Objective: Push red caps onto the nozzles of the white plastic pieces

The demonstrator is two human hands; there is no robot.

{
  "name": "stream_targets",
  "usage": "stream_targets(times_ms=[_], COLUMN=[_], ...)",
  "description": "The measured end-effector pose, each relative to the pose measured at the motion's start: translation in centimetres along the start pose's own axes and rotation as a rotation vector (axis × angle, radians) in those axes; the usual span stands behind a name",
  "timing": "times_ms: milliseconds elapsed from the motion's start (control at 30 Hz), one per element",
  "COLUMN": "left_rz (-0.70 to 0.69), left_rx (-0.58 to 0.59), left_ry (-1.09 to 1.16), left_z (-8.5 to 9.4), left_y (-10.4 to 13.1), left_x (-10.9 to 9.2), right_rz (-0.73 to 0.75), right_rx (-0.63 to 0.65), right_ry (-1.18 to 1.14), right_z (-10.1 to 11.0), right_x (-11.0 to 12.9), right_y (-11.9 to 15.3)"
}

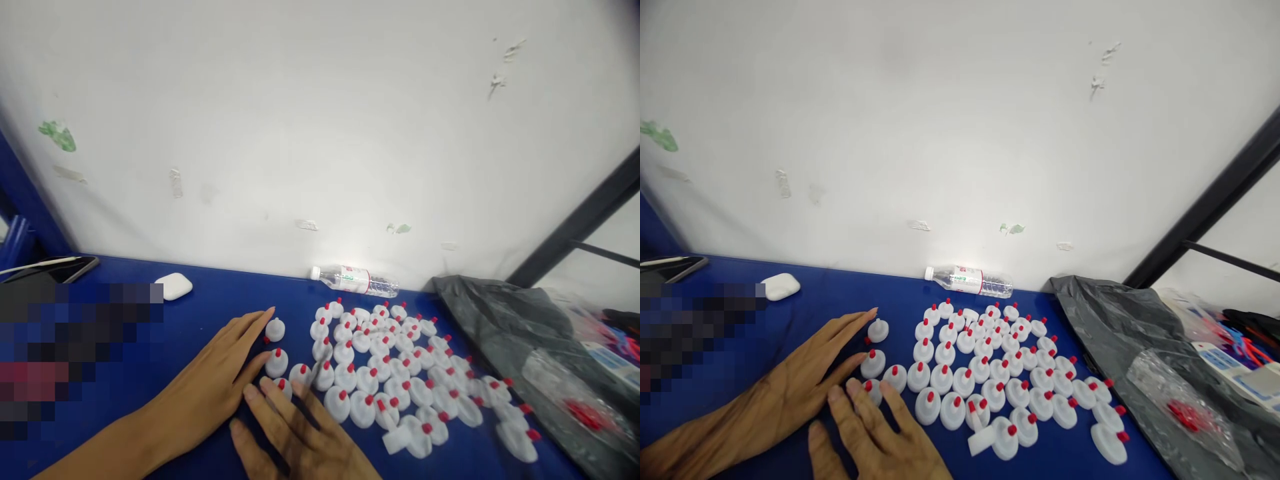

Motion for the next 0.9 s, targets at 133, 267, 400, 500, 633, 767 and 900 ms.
stream_targets(times_ms=[133, 267, 400, 500, 633, 767, 900], left_rz=[-0.040, -0.079, -0.081, -0.059, -0.070, -0.095, -0.071], left_rx=[0.031, 0.011, -0.018, -0.038, -0.032, -0.015, -0.022], left_ry=[0.018, 0.031, 0.047, 0.056, 0.052, 0.051, 0.056], left_z=[-0.4, -0.6, -0.8, -0.9, -1.1, -1.2, -1.0], left_y=[-1.1, -1.4, -1.0, -0.8, -1.0, -1.3, -1.2], left_x=[-0.1, -0.1, 0.0, 0.1, 0.3, 0.7, 0.8], right_rz=[0.110, 0.130, 0.070, -0.026, -0.004, -0.003, -0.007], right_rx=[0.097, 0.145, 0.191, 0.207, 0.211, 0.241, 0.296], right_ry=[0.041, 0.061, 0.028, 0.024, -0.030, -0.053, -0.084], right_z=[-0.4, -0.6, -0.7, -0.3, 0.0, 0.1, 0.2], right_x=[-0.2, -0.8, -1.0, -1.2, -1.4, -1.8, -2.1], right_y=[0.5, 0.9, 0.7, 0.3, 0.1, 0.4, 0.6])
Point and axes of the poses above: each hand's wrist, its own y-axis away from the middle knuckle, its own z-axis out of the back of the hand, x = y × z, the point moved 4 cm from there along -y, towards the middle knuckle, and after that the axes turned 13 degrees about y, right-handed, at the moved point
